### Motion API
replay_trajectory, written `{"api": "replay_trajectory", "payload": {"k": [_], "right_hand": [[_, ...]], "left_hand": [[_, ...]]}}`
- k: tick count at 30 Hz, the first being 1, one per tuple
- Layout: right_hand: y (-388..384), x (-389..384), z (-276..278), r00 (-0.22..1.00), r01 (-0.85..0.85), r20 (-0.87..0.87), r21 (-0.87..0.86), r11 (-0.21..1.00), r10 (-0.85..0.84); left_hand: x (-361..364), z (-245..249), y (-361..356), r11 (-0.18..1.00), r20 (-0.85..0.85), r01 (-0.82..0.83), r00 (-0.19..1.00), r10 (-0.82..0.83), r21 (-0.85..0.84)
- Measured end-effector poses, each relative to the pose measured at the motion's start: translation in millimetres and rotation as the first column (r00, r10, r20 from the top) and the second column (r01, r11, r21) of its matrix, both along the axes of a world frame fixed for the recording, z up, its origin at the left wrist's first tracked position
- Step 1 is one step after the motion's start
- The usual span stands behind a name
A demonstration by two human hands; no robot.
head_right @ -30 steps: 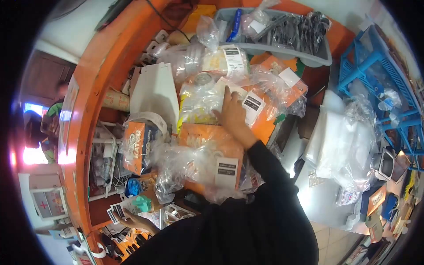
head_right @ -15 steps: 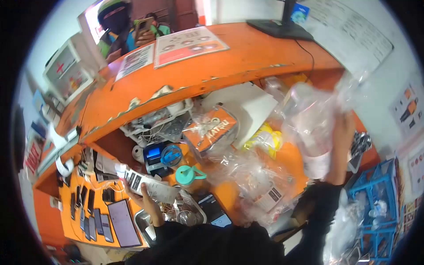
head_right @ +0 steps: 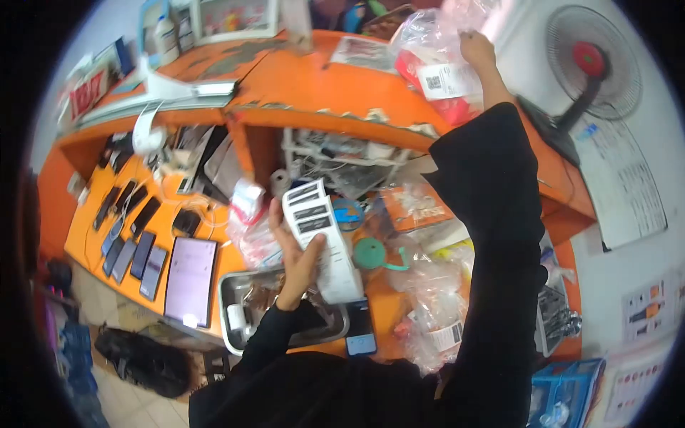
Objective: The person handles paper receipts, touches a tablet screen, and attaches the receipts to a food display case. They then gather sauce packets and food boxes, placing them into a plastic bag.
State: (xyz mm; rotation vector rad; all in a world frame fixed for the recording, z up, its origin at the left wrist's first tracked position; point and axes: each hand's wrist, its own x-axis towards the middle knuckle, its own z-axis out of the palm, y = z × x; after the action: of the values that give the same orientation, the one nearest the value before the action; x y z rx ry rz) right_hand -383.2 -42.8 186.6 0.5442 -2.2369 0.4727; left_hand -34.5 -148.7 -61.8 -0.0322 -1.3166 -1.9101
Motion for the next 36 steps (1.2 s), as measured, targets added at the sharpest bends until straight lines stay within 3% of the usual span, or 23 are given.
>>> {"api": "replay_trajectory", "payload": {"k": [2, 4, 6, 8, 9, 10, 11, 12, 13, 15, 16, 17, 18, 19, 20, 22, 26, 28, 29, 31, 33, 34, 36], "right_hand": [[-18.8, 0.0, -34.6, 0.941, -0.269, 0.240, 0.103, 0.957, 0.239], [-32.3, 4.9, -56.2, 0.921, -0.293, 0.283, 0.049, 0.955, 0.269], [-29.8, 37.2, -61.2, 0.934, -0.356, 0.019, 0.037, 0.934, 0.356], [-15.3, 130.9, -67.7, 0.862, -0.414, -0.259, 0.141, 0.899, 0.437], [-4.2, 168.6, -86.8, 0.865, -0.439, -0.227, 0.092, 0.894, 0.448], [7.6, 215.1, -104.7, 0.883, -0.464, 0.059, -0.047, 0.885, 0.466], [16.7, 259.4, -123.2, 0.741, -0.566, 0.255, -0.262, 0.782, 0.622], [26.8, 283.3, -154.3, 0.742, -0.533, 0.289, -0.292, 0.794, 0.605], [37.1, 311.3, -166.7, 0.536, -0.548, 0.509, -0.398, 0.736, 0.674], [62.5, 344.5, -192.9, 0.431, -0.266, 0.666, -0.552, 0.790, 0.610], [79.8, 353.0, -202.9, 0.506, -0.215, 0.659, -0.529, 0.821, 0.557], [91.7, 370.4, -206.4, 0.557, -0.062, 0.642, -0.601, 0.797, 0.527], [105.8, 384.7, -218.6, 0.630, -0.027, 0.561, -0.676, 0.737, 0.537], [120.3, 401.0, -216.0, 0.711, -0.020, 0.564, -0.581, 0.813, 0.421], [132.3, 416.7, -216.6, 0.754, 0.021, 0.518, -0.635, 0.773, 0.404], [154.8, 447.3, -213.8, 0.805, 0.187, 0.543, -0.616, 0.765, 0.239], [201.5, 501.9, -255.1, 0.857, 0.369, 0.515, -0.614, 0.698, -0.001], [218.9, 528.8, -265.3, 0.817, 0.521, 0.570, -0.658, 0.543, -0.093], [226.7, 546.3, -258.4, 0.734, 0.629, 0.654, -0.549, 0.550, -0.186], [244.0, 580.3, -275.7, 0.757, 0.626, 0.630, -0.626, 0.465, -0.172], [255.9, 621.9, -295.0, 0.853, 0.511, 0.521, -0.811, 0.285, -0.047], [260.1, 649.6, -300.4, 0.853, 0.514, 0.518, -0.815, 0.268, -0.060], [269.1, 717.7, -310.2, 0.645, 0.738, 0.750, -0.560, 0.375, -0.148]], "left_hand": [[0.8, 4.5, -4.5, 0.996, -0.061, 0.028, 0.998, -0.022, 0.091], [3.3, 1.7, -11.6, 0.988, -0.072, 0.079, 0.995, -0.070, 0.133], [6.3, 3.0, -16.6, 0.978, -0.048, 0.098, 0.995, -0.091, 0.182], [3.7, 1.3, -16.0, 0.940, -0.065, 0.141, 0.990, -0.127, 0.309], [3.9, 2.1, -13.4, 0.955, -0.039, 0.119, 0.993, -0.113, 0.272], [5.8, 8.8, -8.3, 0.953, -0.050, 0.129, 0.992, -0.120, 0.275], [4.1, 8.6, -1.6, 0.947, -0.061, 0.170, 0.985, -0.159, 0.272], [3.9, 7.3, 7.5, 0.937, -0.065, 0.216, 0.976, -0.206, 0.273], [5.5, 7.8, 18.2, 0.924, -0.077, 0.280, 0.960, -0.269, 0.259], [10.3, 4.2, 48.6, 0.956, -0.018, 0.263, 0.965, -0.263, 0.131], [16.0, 2.3, 67.7, 0.962, 0.020, 0.263, 0.964, -0.265, 0.074], [23.0, 0.8, 86.9, 0.926, 0.010, 0.348, 0.935, -0.353, 0.145], [28.7, -0.7, 104.3, 0.874, 0.000, 0.438, 0.894, -0.448, 0.209], [34.1, -0.1, 118.9, 0.783, -0.008, 0.557, 0.816, -0.578, 0.279], [34.0, -13.8, 130.2, 0.546, -0.077, 0.739, 0.619, -0.782, 0.395], [40.3, -13.9, 153.0, 0.093, -0.104, 0.861, 0.166, -0.981, 0.501], [71.0, -16.6, 216.4, -0.131, 0.003, 0.897, -0.146, -0.989, 0.423], [92.8, -15.6, 244.6, -0.216, -0.013, 0.868, -0.235, -0.972, 0.447], [102.0, -21.1, 257.9, -0.261, -0.014, 0.863, -0.283, -0.959, 0.433], [129.3, -33.0, 283.0, -0.336, -0.008, 0.831, -0.371, -0.929, 0.444], [163.8, -50.8, 310.3, -0.322, 0.036, 0.824, -0.381, -0.924, 0.467], [183.8, -56.3, 321.7, -0.289, 0.072, 0.816, -0.372, -0.926, 0.501], [221.7, -58.4, 342.4, -0.276, 0.142, 0.822, -0.391, -0.909, 0.498]]}}
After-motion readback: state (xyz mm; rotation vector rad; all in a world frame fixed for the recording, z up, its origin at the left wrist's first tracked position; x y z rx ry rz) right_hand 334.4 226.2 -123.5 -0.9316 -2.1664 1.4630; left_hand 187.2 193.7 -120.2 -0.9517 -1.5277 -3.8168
